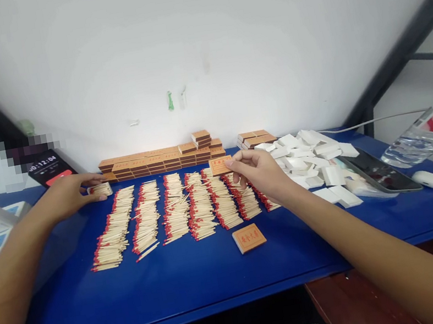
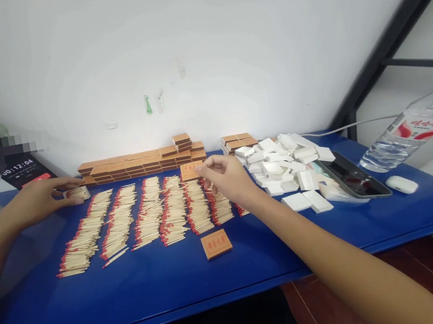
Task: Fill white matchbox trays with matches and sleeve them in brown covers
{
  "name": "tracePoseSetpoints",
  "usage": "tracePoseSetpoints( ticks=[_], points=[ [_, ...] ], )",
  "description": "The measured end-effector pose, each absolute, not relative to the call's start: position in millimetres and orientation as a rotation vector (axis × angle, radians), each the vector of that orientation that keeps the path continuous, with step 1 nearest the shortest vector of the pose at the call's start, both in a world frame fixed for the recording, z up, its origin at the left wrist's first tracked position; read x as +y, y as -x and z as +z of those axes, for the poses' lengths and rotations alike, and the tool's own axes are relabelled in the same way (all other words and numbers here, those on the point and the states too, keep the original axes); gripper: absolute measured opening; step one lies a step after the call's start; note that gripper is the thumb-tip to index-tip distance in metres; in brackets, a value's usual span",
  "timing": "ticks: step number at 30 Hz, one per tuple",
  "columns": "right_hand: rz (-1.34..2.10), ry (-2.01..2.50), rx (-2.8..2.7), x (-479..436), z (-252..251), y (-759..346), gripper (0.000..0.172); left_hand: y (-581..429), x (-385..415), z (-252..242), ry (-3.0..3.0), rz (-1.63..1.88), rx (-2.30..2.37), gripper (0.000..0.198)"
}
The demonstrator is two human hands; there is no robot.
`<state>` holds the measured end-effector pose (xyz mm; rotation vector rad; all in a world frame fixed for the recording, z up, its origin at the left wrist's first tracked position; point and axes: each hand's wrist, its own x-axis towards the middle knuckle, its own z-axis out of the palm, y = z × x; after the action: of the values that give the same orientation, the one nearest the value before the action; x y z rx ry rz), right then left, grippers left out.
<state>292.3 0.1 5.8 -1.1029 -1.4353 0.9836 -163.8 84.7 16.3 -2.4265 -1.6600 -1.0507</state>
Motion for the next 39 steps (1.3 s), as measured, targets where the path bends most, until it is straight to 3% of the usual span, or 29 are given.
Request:
tracePoseSetpoints(
  ticks=[3, 6, 11, 18, 39],
  points=[
    [0.982, 1.102, -1.426, 0.7, 5.4, -293.0, 0.045, 166.3, 88.2, 19.0, 2.463, -0.585, -1.904, 0.103],
    [0.972, 1.096, -1.429, 0.7, 5.4, -293.5, 0.047, 169.1, 91.4, 22.4, 2.462, -0.404, -1.996, 0.106],
    [0.963, 1.092, -1.450, 0.5, 5.6, -293.8, 0.048, 169.5, 88.5, 24.2, 2.478, -0.332, -2.071, 0.085],
    [0.970, 1.086, -1.434, 0.9, 4.5, -295.3, 0.049, 172.0, 83.7, 23.3, 2.512, -0.357, -2.073, 0.075],
    [0.970, 1.085, -1.436, 0.4, 5.2, -295.4, 0.047, 180.0, 77.2, 27.3, 2.519, -0.334, -2.145, 0.079]
  ],
)
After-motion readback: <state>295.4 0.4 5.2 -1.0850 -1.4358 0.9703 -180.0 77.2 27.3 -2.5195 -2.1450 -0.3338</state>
